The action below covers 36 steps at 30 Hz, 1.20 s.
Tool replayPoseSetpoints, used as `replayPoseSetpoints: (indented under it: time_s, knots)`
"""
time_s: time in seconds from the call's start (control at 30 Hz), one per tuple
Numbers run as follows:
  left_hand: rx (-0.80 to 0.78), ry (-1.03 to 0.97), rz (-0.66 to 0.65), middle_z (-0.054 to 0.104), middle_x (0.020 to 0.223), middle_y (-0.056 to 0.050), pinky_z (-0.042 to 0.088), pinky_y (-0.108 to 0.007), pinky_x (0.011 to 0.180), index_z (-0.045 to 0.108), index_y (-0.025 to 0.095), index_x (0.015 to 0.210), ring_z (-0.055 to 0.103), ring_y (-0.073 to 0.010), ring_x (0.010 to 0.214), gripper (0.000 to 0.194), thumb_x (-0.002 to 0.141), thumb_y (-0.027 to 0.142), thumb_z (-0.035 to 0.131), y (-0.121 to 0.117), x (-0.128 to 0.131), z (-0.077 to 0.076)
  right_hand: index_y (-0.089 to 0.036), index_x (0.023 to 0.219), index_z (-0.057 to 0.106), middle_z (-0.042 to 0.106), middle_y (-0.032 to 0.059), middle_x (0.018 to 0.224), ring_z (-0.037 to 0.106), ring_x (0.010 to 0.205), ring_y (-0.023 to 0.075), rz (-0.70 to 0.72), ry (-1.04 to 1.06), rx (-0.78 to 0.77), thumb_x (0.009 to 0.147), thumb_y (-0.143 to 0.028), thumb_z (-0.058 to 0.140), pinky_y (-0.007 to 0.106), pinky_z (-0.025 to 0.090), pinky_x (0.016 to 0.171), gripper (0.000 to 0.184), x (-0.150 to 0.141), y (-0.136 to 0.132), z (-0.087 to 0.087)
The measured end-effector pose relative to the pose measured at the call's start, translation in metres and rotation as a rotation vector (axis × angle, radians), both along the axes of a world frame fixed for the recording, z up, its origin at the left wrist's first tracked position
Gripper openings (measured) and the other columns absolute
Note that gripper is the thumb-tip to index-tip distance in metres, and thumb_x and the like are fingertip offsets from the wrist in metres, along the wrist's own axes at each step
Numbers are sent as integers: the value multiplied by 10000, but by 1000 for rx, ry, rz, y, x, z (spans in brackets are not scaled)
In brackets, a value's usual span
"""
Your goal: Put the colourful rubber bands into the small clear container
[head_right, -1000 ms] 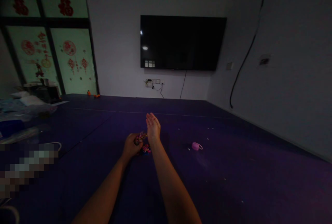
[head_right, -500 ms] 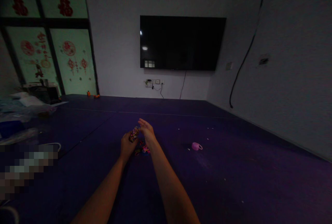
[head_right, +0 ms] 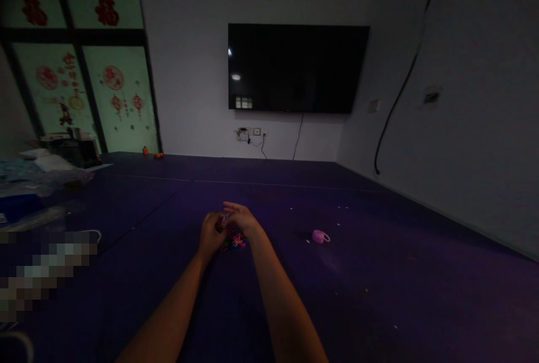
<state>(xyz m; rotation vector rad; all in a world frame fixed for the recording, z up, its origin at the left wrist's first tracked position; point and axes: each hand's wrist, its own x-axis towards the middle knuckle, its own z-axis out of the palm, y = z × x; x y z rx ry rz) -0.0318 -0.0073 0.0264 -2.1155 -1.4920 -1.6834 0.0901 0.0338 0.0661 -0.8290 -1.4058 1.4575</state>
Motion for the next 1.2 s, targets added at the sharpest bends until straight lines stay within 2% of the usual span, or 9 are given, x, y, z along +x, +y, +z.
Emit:
replayPoseSetpoints:
  time_s: [0.17,0.3,0.43,0.6,0.77,0.87,1.03,1.13,1.2]
  knots:
    - [8,82,-83,653,1027,-44,256,-473,1060,581,214,1027,582,-192,979,322,740,106,483,-3,2,-1,-162,895,695,703,21,795,638,674,162,-51,-133,41,427,-17,680,283,524,655,490,-1,6,-12]
    - [-2,110,-95,638,1073,-56,187,-518,1084,565,212,1061,568,-207,1026,349,733,122,491,-6,2,-1,-177,853,713,710,12,799,644,746,180,-123,-201,98,465,-69,713,287,521,705,402,1,13,-19]
    - [11,100,-62,646,1024,-52,224,-501,1075,575,205,1013,579,-209,993,354,682,97,515,-4,0,-1,-207,835,722,712,8,837,644,846,202,-184,-222,148,494,-107,729,286,511,756,356,2,17,-23]
    - [-12,4,106,663,913,-43,390,-432,961,598,211,942,595,-217,916,289,679,110,533,2,-4,-2,-161,952,698,702,64,921,644,874,213,-190,-168,196,470,-131,769,318,511,783,488,-4,17,-18]
    - [-40,-103,260,659,929,-88,461,-373,827,597,165,986,601,-242,901,308,687,131,529,7,-13,-4,-169,1077,651,676,95,1048,638,934,199,-214,-230,353,658,-225,690,344,493,836,425,-4,18,-17]
    - [-54,-166,361,658,915,-100,463,-368,800,595,148,986,605,-251,882,290,707,159,519,8,-17,-5,-183,985,696,688,77,1023,623,980,206,-242,-363,422,759,-207,568,356,456,888,260,-1,14,-27]
    - [-68,-220,453,660,877,-90,464,-350,767,599,155,955,615,-249,851,251,717,194,529,7,-19,-4,-192,706,736,718,24,761,661,822,201,-153,-541,458,711,-170,576,276,477,779,161,4,1,-44]
    - [-69,-223,468,662,870,-85,460,-347,774,602,162,960,615,-252,870,265,703,183,539,7,-17,-3,-186,629,725,689,10,620,655,676,185,-141,-631,468,702,-199,583,242,475,665,161,7,-1,-40]
    - [-66,-219,471,663,870,-82,457,-346,781,603,165,969,615,-252,878,283,692,173,545,7,-16,-2,-185,666,734,699,18,649,651,670,181,-159,-673,475,733,-219,555,238,468,651,193,9,1,-34]
